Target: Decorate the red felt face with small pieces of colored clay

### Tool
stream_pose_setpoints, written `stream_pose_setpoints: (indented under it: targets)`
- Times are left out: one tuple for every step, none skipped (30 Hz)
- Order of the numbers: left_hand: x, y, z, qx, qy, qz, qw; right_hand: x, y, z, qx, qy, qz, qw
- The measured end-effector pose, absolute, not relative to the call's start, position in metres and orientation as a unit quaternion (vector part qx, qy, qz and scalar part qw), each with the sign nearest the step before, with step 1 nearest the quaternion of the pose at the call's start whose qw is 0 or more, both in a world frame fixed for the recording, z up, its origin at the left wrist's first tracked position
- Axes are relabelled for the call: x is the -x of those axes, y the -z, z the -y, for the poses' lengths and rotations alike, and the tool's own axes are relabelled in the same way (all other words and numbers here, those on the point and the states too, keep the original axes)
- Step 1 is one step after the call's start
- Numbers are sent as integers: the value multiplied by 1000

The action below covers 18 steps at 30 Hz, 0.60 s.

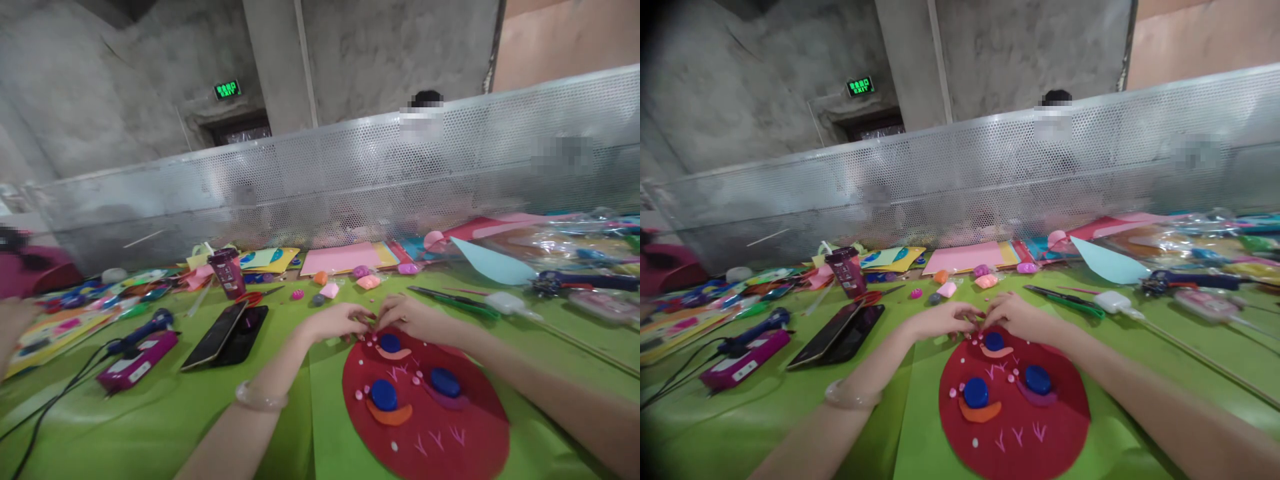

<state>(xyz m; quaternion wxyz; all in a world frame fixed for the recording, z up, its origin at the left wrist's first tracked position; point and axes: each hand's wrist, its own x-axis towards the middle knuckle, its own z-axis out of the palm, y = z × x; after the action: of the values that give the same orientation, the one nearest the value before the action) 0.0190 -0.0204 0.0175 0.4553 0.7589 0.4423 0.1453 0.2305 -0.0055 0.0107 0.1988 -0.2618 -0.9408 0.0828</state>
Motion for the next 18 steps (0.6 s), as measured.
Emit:
stream_pose_setpoints:
  targets:
    - [-19, -18, 20, -760, -144, -443, 452, -231, -11, 5, 262, -83, 941, 197]
    - [-19, -18, 20, -761, -143, -443, 451, -231, -11, 5, 259, -84, 943, 192]
    - [-19, -18, 20, -762, -142, -442, 452, -232, -11, 5, 256, -85, 945, 186]
    - [-19, -18, 20, -761, -142, -441, 454, -232, -11, 5, 254, -86, 946, 182]
    - [-19, -18, 19, -760, -143, -441, 456, -231, -11, 5, 251, -87, 948, 178]
    - [-19, -18, 19, -759, -145, -440, 457, -231, -11, 5, 247, -88, 949, 174]
    - [-19, -18, 20, -759, -147, -440, 458, -230, -11, 5, 243, -89, 951, 170]
    - [-18, -18, 20, -759, -148, -440, 457, -230, -11, 5, 241, -90, 952, 169]
    - [-18, -18, 20, -760, -149, -440, 455, -229, -12, 5, 239, -91, 952, 169]
    - [-19, -18, 21, -761, -149, -441, 452, -229, -12, 5, 239, -91, 951, 172]
    - [-19, -18, 21, -763, -150, -441, 449, -229, -12, 5, 240, -91, 950, 175]
    - [-19, -19, 22, -764, -151, -441, 445, -229, -13, 5, 242, -91, 949, 180]
    - [-20, -19, 22, -766, -153, -441, 442, -229, -13, 5, 245, -91, 948, 184]
    - [-20, -19, 23, -767, -154, -441, 440, -228, -13, 6, 246, -91, 947, 186]
    - [-20, -19, 23, -768, -153, -442, 438, -228, -14, 7, 247, -91, 946, 187]
    - [-20, -19, 23, -769, -152, -442, 437, -228, -14, 8, 246, -92, 947, 186]
    - [-20, -19, 23, -769, -150, -442, 437, -228, -14, 9, 245, -93, 948, 183]
    - [-20, -19, 23, -769, -149, -442, 437, -228, -15, 10, 244, -93, 948, 181]
